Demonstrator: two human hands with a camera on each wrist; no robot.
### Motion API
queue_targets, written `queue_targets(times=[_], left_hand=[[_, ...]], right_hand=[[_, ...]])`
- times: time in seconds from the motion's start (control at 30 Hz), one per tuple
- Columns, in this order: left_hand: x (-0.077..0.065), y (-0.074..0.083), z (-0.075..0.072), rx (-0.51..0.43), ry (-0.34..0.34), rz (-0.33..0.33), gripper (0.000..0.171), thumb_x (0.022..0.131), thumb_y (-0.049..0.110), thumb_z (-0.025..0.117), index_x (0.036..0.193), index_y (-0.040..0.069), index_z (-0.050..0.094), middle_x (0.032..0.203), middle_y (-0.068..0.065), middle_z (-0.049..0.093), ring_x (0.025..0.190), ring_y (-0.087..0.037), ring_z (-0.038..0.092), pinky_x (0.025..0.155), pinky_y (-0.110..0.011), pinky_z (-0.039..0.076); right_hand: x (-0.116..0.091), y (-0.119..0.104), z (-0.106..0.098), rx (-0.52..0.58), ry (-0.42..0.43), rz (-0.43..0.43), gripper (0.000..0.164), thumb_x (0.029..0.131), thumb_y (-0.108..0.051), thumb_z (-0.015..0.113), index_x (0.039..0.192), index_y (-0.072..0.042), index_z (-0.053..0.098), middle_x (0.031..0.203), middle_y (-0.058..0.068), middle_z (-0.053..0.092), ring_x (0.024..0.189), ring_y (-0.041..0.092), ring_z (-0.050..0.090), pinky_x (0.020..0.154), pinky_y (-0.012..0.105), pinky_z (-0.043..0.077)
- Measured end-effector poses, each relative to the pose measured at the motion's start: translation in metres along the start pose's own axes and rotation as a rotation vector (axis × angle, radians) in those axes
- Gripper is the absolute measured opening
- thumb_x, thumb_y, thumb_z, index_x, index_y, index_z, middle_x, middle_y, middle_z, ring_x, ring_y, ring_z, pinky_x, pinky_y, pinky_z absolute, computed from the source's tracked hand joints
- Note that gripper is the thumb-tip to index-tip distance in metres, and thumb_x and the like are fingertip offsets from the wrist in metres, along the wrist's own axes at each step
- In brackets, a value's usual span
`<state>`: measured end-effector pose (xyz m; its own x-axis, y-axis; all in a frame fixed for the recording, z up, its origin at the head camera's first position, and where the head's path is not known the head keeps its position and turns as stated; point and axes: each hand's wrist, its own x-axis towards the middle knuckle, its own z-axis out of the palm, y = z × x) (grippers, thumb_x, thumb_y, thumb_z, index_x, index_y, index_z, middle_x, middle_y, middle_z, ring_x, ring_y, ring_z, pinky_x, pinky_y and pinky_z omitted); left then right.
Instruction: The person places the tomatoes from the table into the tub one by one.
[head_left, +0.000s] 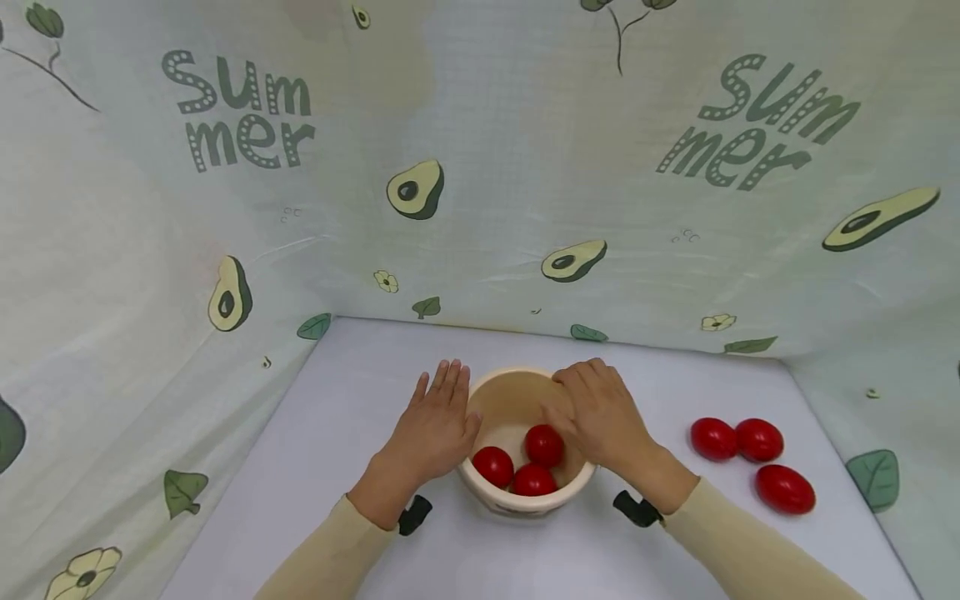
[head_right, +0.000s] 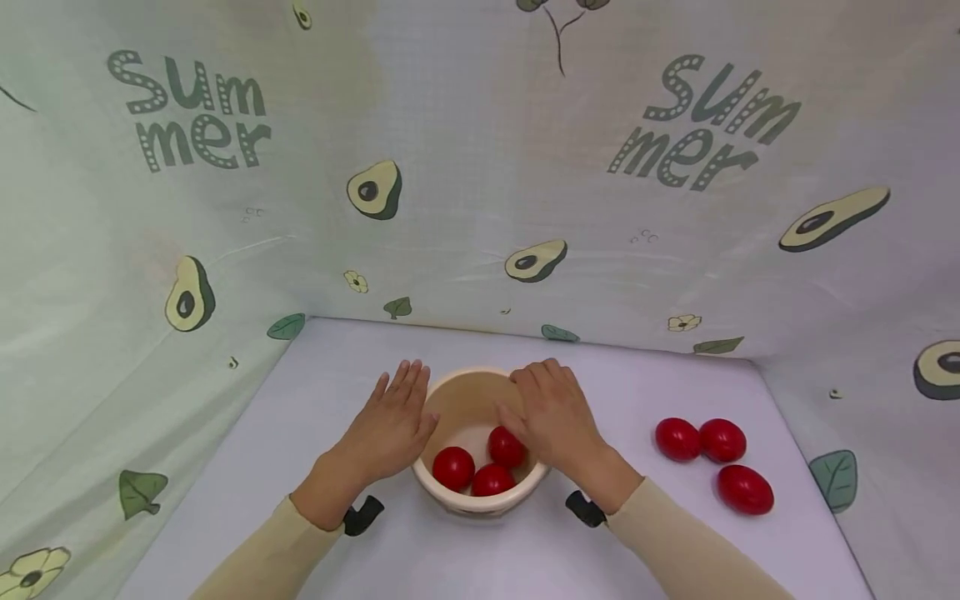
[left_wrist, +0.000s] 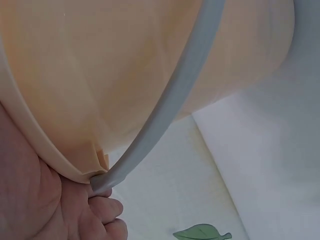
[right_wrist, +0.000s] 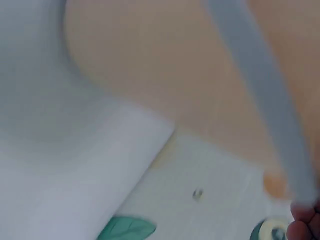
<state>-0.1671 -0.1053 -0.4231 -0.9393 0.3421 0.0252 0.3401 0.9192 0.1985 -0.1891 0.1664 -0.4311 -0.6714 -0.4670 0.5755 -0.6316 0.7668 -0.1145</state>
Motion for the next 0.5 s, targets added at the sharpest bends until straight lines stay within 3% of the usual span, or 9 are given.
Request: queue_targets(times=[0.2, 0.3, 0.4, 0.5], left_hand=[[0.002, 0.005, 0.002, 0.051, 0.000, 0.014, 0.072, 0.112, 0.044, 0.041, 0.165, -0.002, 0.027, 0.173, -0.020, 0.025, 0.163, -0.036, 0.018, 0.132, -0.056, 0.015], [0.001, 0.005, 0.002, 0.040, 0.003, 0.012, 0.072, 0.112, 0.044, 0.042, 0.165, -0.003, 0.028, 0.173, -0.020, 0.025, 0.163, -0.036, 0.018, 0.132, -0.056, 0.016], [0.001, 0.004, 0.002, 0.018, 0.007, 0.012, 0.072, 0.112, 0.043, 0.043, 0.164, -0.003, 0.028, 0.173, -0.021, 0.026, 0.163, -0.036, 0.018, 0.132, -0.056, 0.016], [0.002, 0.003, 0.002, -0.003, 0.014, 0.010, 0.072, 0.111, 0.043, 0.044, 0.164, -0.004, 0.028, 0.172, -0.021, 0.026, 0.163, -0.037, 0.019, 0.131, -0.056, 0.016]], right_hand=[[-0.039, 0.062, -0.021, -0.091, 0.091, 0.100, 0.041, 0.086, -0.025, 0.080, 0.110, 0.006, 0.068, 0.101, 0.021, 0.071, 0.094, 0.040, 0.061, 0.079, 0.054, 0.052], [-0.067, 0.101, -0.034, -0.196, 0.085, 0.118, 0.047, 0.093, -0.034, 0.069, 0.109, 0.010, 0.069, 0.099, 0.027, 0.071, 0.094, 0.048, 0.062, 0.076, 0.060, 0.053], [-0.098, 0.138, -0.048, -0.312, -0.009, 0.152, 0.071, 0.102, -0.057, 0.047, 0.114, 0.011, 0.066, 0.105, 0.031, 0.069, 0.099, 0.052, 0.061, 0.078, 0.064, 0.052], [-0.125, 0.164, -0.060, -0.408, -0.164, 0.184, 0.076, 0.098, -0.062, 0.056, 0.117, 0.012, 0.061, 0.108, 0.033, 0.066, 0.103, 0.053, 0.058, 0.083, 0.066, 0.051]])
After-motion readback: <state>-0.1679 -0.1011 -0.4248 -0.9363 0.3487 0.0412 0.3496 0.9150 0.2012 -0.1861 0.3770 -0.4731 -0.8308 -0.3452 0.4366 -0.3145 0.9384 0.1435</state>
